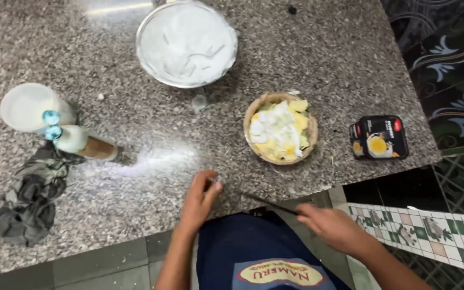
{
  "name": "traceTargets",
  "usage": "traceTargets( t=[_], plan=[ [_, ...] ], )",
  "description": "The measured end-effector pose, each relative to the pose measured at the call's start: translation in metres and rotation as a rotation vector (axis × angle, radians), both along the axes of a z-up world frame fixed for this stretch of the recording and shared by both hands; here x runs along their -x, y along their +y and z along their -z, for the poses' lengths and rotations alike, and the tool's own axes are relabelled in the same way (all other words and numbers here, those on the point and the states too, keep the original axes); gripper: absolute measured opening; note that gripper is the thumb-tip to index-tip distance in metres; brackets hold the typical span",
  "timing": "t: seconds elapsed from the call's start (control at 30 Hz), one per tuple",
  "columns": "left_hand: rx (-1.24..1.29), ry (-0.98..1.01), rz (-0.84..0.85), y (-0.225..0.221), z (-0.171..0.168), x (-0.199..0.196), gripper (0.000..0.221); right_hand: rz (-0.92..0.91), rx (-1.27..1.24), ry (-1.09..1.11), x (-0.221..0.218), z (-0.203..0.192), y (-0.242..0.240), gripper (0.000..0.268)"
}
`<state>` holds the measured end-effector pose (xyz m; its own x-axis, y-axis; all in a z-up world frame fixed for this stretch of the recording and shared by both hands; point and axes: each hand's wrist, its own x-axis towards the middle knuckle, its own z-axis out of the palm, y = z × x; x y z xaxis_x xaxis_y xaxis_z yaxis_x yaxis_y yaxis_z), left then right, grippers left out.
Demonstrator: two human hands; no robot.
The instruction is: The person mixes a light-colored substance in a bowl with a spatula, adds a dark liquid from a bottle, and continues stirring. They periodically wipe the spatula on a cloth while mixing the substance until it is thoroughly combined.
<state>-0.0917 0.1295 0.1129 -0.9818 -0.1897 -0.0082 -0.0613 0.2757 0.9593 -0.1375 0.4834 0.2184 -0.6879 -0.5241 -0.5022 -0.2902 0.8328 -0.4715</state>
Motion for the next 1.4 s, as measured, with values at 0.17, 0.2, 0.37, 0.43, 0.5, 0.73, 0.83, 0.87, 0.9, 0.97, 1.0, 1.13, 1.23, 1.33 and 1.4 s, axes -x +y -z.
traceTargets(
  t=[0.17, 0.2, 0.37, 0.43, 0.5, 0.73, 0.83, 0.87, 0.9, 0.97, 1.0, 1.13, 1.23, 1.33, 1.4],
  plan=[
    [-0.775, -0.313, -0.073, 0.086, 0.079, 0.102, 0.033, 0.215, -0.117, 0.197, 0.025, 0.001, 0.085, 0.037],
    [-0.861, -0.317, -0.094, 0.095, 0.084, 0.114, 0.032, 0.148, 0.005, 0.357, 0.034, -0.006, 0.094, 0.038],
    [-0.999, -0.327, -0.14, 0.104, 0.088, 0.135, 0.026, 0.07, -0.415, 0.448, 0.103, -0.07, 0.085, 0.024],
    [-1.004, -0.337, -0.107, 0.095, 0.093, 0.127, 0.023, -0.084, -0.503, 0.608, 0.12, -0.089, 0.058, 0.024],
    [-1.09, -0.251, -0.145, 0.077, 0.099, 0.12, 0.023, -0.192, -0.514, 0.647, 0.138, -0.1, 0.025, 0.026],
    [0.039, -0.144, -0.02, 0.083, 0.065, 0.05, 0.098, -0.422, -0.849, 0.445, 0.161, -0.075, -0.056, 0.028],
    [0.157, 0.101, -0.118, 0.105, 0.043, 0.058, 0.131, -0.395, -0.784, 0.234, 0.108, -0.038, -0.087, 0.032],
    [0.187, 0.074, -0.115, 0.096, 0.041, 0.059, 0.131, -0.332, -0.732, 0.134, 0.089, -0.029, -0.1, 0.042],
    [0.216, 0.047, -0.11, 0.085, 0.042, 0.062, 0.131, -0.29, -0.634, 0.154, 0.091, -0.033, -0.102, 0.036],
    [0.206, 0.01, -0.097, 0.067, 0.043, 0.047, 0.128, -0.199, -0.435, 0.172, 0.093, -0.043, -0.1, 0.026],
    [0.175, 0.016, -0.083, 0.056, 0.043, 0.038, 0.125, -0.173, -0.534, 0.224, 0.095, -0.048, -0.097, 0.026],
    [0.257, -0.089, 0.076, 0.061, 0.055, 0.044, 0.108, -0.287, -0.797, 0.268, 0.085, -0.029, -0.104, 0.025],
    [0.409, 0.193, -0.065, 0.067, 0.067, 0.059, 0.107, -0.241, -0.668, 0.181, 0.065, -0.018, -0.124, 0.024],
    [0.094, 0.122, -0.063, 0.045, 0.065, 0.035, 0.102, -0.054, -0.797, 0.19, 0.078, -0.049, -0.109, 0.029],
    [0.164, 0.057, -0.013, 0.052, 0.056, 0.034, 0.108, -0.117, -0.794, 0.266, 0.073, -0.042, -0.104, 0.032]
  ],
)
